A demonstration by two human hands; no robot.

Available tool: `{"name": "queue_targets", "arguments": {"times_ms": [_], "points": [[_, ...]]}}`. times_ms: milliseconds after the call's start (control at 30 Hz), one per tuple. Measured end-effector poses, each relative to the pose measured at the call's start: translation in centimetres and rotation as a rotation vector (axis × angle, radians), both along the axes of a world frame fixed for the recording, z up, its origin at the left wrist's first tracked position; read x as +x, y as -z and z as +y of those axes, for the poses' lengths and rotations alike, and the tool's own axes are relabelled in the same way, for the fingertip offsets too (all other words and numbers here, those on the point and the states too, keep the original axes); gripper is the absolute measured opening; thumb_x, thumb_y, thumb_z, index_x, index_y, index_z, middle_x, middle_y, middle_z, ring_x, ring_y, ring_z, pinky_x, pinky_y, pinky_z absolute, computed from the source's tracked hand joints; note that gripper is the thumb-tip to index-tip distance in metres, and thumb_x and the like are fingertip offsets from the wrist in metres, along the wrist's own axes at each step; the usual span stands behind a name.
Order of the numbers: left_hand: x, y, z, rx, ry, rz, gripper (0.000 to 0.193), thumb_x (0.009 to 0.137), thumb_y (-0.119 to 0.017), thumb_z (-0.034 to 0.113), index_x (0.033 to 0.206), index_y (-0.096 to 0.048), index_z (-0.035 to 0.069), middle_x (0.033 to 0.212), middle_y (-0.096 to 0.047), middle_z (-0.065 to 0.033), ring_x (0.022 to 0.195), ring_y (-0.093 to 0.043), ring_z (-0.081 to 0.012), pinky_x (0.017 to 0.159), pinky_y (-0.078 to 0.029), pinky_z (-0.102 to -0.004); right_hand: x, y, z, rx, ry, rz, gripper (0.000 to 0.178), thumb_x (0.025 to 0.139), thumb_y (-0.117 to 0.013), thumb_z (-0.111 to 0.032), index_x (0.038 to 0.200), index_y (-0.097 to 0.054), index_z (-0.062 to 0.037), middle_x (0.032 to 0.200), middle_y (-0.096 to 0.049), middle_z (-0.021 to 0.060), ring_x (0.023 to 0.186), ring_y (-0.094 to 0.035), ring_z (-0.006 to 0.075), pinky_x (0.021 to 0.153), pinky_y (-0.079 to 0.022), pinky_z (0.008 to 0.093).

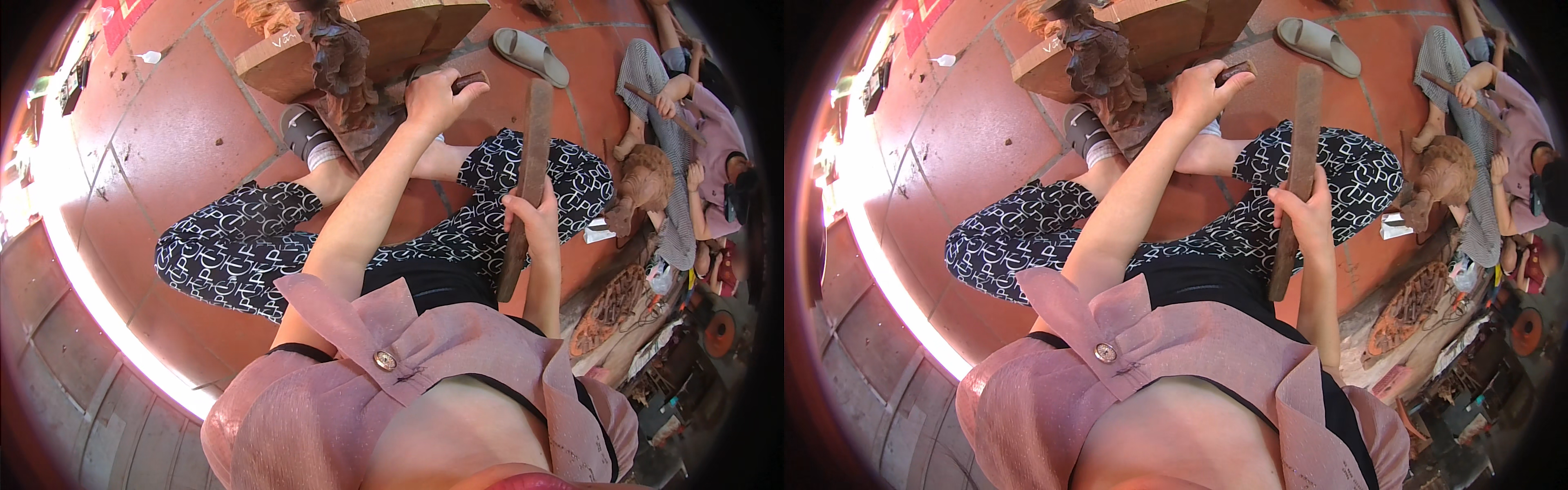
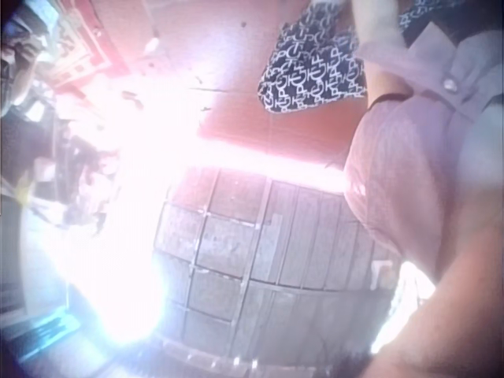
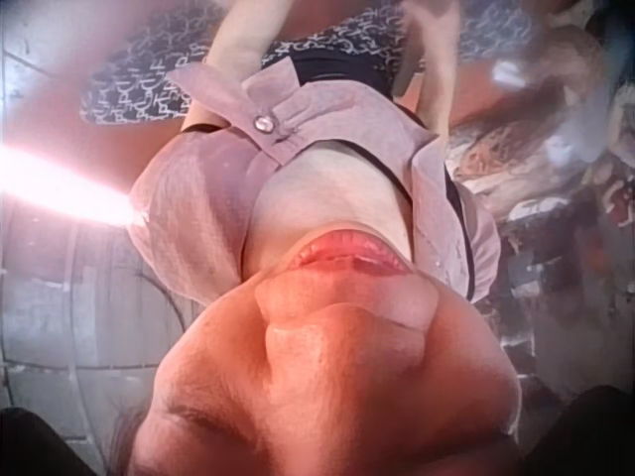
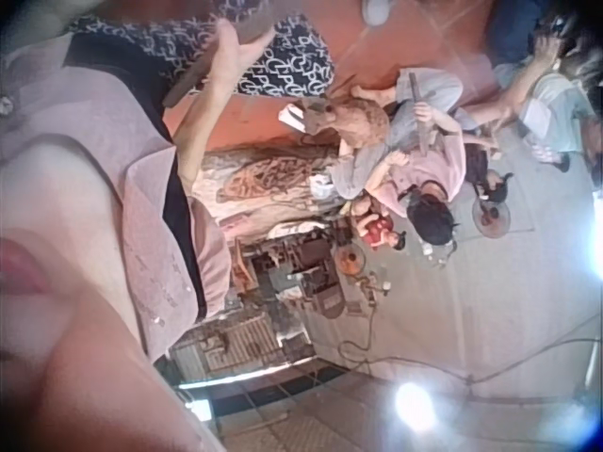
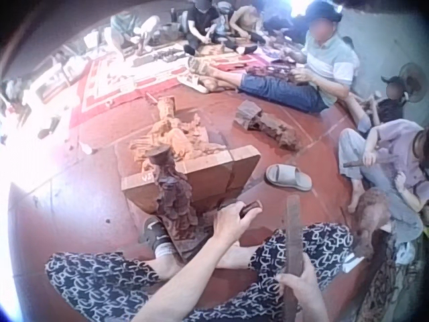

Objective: The person sits on the floor and carves a piece of wood using a chisel and mallet. They repeatedly strike the chisel to shape the wood, occasionally pausing to inspect the work.

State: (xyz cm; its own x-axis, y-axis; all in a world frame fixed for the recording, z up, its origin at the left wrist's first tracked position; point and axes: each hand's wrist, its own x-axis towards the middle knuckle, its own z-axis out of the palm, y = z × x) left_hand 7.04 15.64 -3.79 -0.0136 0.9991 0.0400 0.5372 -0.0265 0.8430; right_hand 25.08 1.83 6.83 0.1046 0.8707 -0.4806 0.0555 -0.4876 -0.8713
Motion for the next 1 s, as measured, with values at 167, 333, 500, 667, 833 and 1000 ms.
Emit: {"name": "queue_targets", "arguments": {"times_ms": [167, 333, 500, 667, 833, 1000], "points": [[-0.4, 0.1, 0.3, -0.017, -0.011, -0.059, 0.057, 0.079, -0.065, 0.063, 0.088, -0.072, 0.007, 0.082, -0.070, -0.0154, 0.079, -0.068, -0.0339, 0.070, -0.051, -0.0435, -1.1, 0.0, 1.8, 0.154, 0.068, 0.028, 0.037, 0.078, -0.067, -0.001, 0.107, -0.045, -0.0001, 0.079, -0.055, 0.0072, 0.050, -0.056, 0.0136, 0.042, -0.047, 0.0273], [-0.7, 0.5, 0.1, 0.094, -0.063, -0.183, 0.060, 0.081, -0.062, 0.064, 0.076, -0.065, 0.004, 0.071, -0.064, -0.0166, 0.068, -0.063, -0.0342, 0.060, -0.044, -0.0420, -0.8, -0.2, 3.6, -0.096, -0.306, -0.292, 0.046, 0.079, -0.067, -0.002, 0.118, -0.042, 0.0008, 0.080, -0.055, 0.0072, 0.049, -0.054, 0.0133, 0.042, -0.046, 0.0286], [-0.6, 0.4, 0.4, 0.054, -0.022, -0.084, 0.053, 0.080, -0.066, 0.060, 0.088, -0.073, 0.008, 0.081, -0.070, -0.0145, 0.078, -0.067, -0.0338, 0.067, -0.050, -0.0417, -1.2, 1.8, 3.5, 0.112, 0.081, -0.047, 0.061, 0.073, -0.068, -0.003, 0.128, -0.041, 0.0000, 0.073, -0.055, 0.0047, 0.050, -0.056, 0.0129, 0.043, -0.047, 0.0285], [-1.3, 1.3, 0.1, 0.101, -0.054, -0.093, 0.056, 0.079, -0.066, 0.063, 0.082, -0.069, 0.007, 0.075, -0.067, -0.0146, 0.073, -0.065, -0.0343, 0.063, -0.048, -0.0419, 0.3, 1.2, 3.9, -0.092, -0.266, -0.263, 0.058, 0.077, -0.069, -0.004, 0.127, -0.039, 0.0002, 0.075, -0.055, 0.0051, 0.049, -0.054, 0.0132, 0.042, -0.048, 0.0276], [-0.9, 1.0, -0.1, 0.102, -0.045, -0.120, 0.054, 0.078, -0.068, 0.062, 0.079, -0.069, 0.008, 0.072, -0.066, -0.0130, 0.070, -0.064, -0.0333, 0.061, -0.047, -0.0415, -0.3, 1.0, 2.6, 0.112, 0.053, -0.004, 0.045, 0.077, -0.068, -0.003, 0.114, -0.042, -0.0013, 0.080, -0.055, 0.0078, 0.049, -0.055, 0.0139, 0.042, -0.047, 0.0283], [-0.6, 1.0, -0.5, 0.147, -0.022, -0.100, 0.053, 0.079, -0.068, 0.059, 0.080, -0.069, 0.006, 0.072, -0.066, -0.0124, 0.070, -0.065, -0.0318, 0.061, -0.047, -0.0410, -0.5, -0.1, 2.2, 0.135, 0.015, -0.006, 0.038, 0.077, -0.067, -0.002, 0.108, -0.044, -0.0022, 0.078, -0.056, 0.0081, 0.049, -0.055, 0.0142, 0.041, -0.047, 0.0281]]}}
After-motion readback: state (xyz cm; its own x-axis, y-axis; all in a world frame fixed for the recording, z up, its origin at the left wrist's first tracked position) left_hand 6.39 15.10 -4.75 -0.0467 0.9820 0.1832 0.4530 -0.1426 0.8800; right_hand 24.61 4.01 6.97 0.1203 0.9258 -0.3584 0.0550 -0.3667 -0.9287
